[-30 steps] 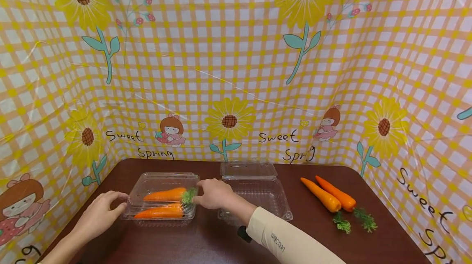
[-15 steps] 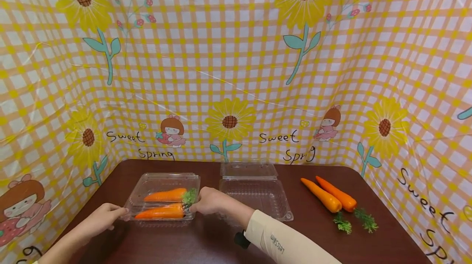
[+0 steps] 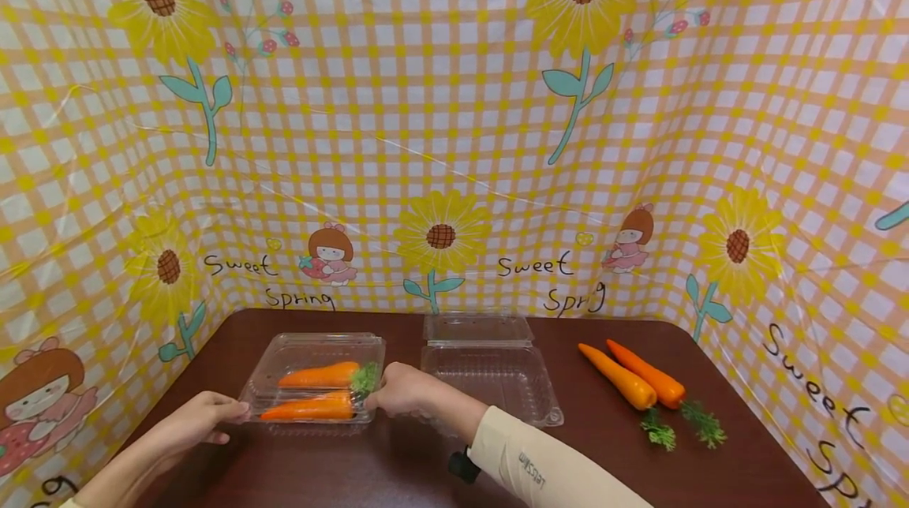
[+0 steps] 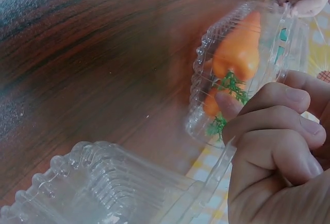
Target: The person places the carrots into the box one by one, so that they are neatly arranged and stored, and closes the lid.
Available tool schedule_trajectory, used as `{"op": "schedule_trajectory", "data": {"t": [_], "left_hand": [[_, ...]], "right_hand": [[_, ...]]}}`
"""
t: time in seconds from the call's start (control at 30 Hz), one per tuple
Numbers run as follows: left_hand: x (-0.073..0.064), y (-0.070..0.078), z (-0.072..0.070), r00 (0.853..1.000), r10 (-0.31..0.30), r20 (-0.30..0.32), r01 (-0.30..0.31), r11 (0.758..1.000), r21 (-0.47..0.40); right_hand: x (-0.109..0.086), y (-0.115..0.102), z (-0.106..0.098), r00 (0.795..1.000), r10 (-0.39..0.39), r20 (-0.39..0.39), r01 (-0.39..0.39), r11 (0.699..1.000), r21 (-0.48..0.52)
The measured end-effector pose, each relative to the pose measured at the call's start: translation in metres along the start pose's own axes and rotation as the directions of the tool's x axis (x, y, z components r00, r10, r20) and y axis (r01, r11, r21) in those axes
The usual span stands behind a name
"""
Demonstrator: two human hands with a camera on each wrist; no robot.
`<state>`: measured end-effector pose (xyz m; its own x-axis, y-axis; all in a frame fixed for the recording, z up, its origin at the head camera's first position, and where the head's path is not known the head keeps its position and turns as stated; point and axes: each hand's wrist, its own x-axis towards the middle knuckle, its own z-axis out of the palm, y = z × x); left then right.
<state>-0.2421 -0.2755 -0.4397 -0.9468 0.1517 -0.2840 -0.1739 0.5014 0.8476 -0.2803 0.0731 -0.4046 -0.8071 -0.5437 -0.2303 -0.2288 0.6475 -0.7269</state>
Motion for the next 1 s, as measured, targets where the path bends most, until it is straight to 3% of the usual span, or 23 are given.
{"op": "schedule_trajectory", "data": {"t": [0.17,0.4,0.73,1.0], "left_hand": [[0.000,0.001,0.001,1.000,0.006,-0.027,-0.005,1.000,0.011],[0.002,-0.001,0.005,0.995,-0.035,-0.089,0.034,0.999,-0.005],[0.002,-0.003,0.007,0.996,-0.012,-0.084,0.011,1.000,-0.012],[0.004,-0.004,0.003,0.998,-0.036,-0.057,0.033,0.997,-0.064]], "right_hand": [[0.000,-0.001,0.003,1.000,0.009,-0.002,-0.009,0.999,0.033],[0.003,0.003,0.007,0.999,0.042,-0.017,-0.040,0.993,0.109],[0.006,0.003,0.011,0.998,0.057,-0.034,-0.051,0.986,0.156],[0.005,0.002,0.016,0.995,0.076,-0.065,-0.058,0.971,0.234]]}}
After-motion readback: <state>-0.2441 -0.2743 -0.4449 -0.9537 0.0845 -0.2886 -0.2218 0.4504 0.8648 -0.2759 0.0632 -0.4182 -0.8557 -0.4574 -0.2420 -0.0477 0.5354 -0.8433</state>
